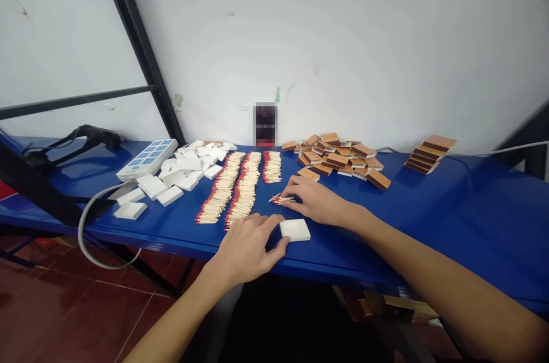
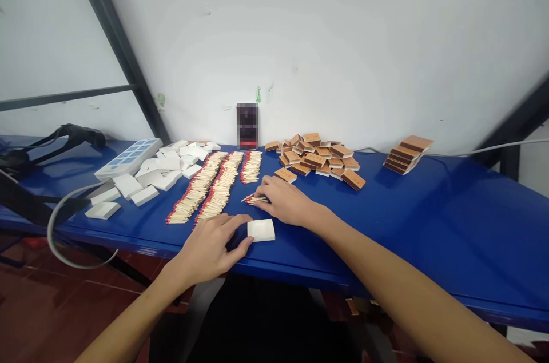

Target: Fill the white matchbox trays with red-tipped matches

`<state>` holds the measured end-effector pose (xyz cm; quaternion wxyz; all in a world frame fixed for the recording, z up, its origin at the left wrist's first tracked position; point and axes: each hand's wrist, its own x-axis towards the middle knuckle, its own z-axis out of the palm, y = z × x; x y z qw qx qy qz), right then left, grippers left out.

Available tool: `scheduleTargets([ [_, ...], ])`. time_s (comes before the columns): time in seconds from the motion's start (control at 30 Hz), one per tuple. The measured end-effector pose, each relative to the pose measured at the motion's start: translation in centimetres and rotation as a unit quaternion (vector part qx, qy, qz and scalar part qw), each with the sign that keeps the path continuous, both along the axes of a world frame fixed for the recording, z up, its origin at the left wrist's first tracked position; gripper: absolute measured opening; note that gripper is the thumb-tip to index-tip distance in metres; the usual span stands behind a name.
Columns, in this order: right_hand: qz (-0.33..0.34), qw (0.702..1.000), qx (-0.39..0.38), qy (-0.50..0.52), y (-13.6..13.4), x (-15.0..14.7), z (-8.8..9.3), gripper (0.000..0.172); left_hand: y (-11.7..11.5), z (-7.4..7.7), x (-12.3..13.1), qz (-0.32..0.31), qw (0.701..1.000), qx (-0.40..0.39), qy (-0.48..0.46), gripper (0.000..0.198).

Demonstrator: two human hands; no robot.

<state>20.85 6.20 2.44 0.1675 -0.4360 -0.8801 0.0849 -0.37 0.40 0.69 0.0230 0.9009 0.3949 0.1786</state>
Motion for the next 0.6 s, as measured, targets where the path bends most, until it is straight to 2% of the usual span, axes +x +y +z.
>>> scheduleTargets([
  [0.2, 0.024, 1.0, 0.005, -0.015, 0.44, 0.21, -0.04, 0.032, -0.01, -0.02, -0.05, 0.002, 1.0, 0.003, 0.003, 0.032],
  [0.4, 0.024, 0.999, -0.033, -0.003, 0.45, 0.52, 0.08, 0.031, -0.02, -0.16, -0.03, 0.0, 1.0, 0.009, 0.007, 0.033],
  [0.53, 0.034, 0.999, -0.033, -0.011, 0.44, 0.64, 0.2, 0.029, -0.42, -0.49, -0.12, 0.01, 1.0, 0.008, -0.007, 0.04],
  [0.6, 0.036, 0.999, -0.026, -0.018, 0.4, 0.63, 0.25, 0.028, -0.25, -0.13, -0.3, 0.011, 1.0, 0.004, -0.028, 0.043],
])
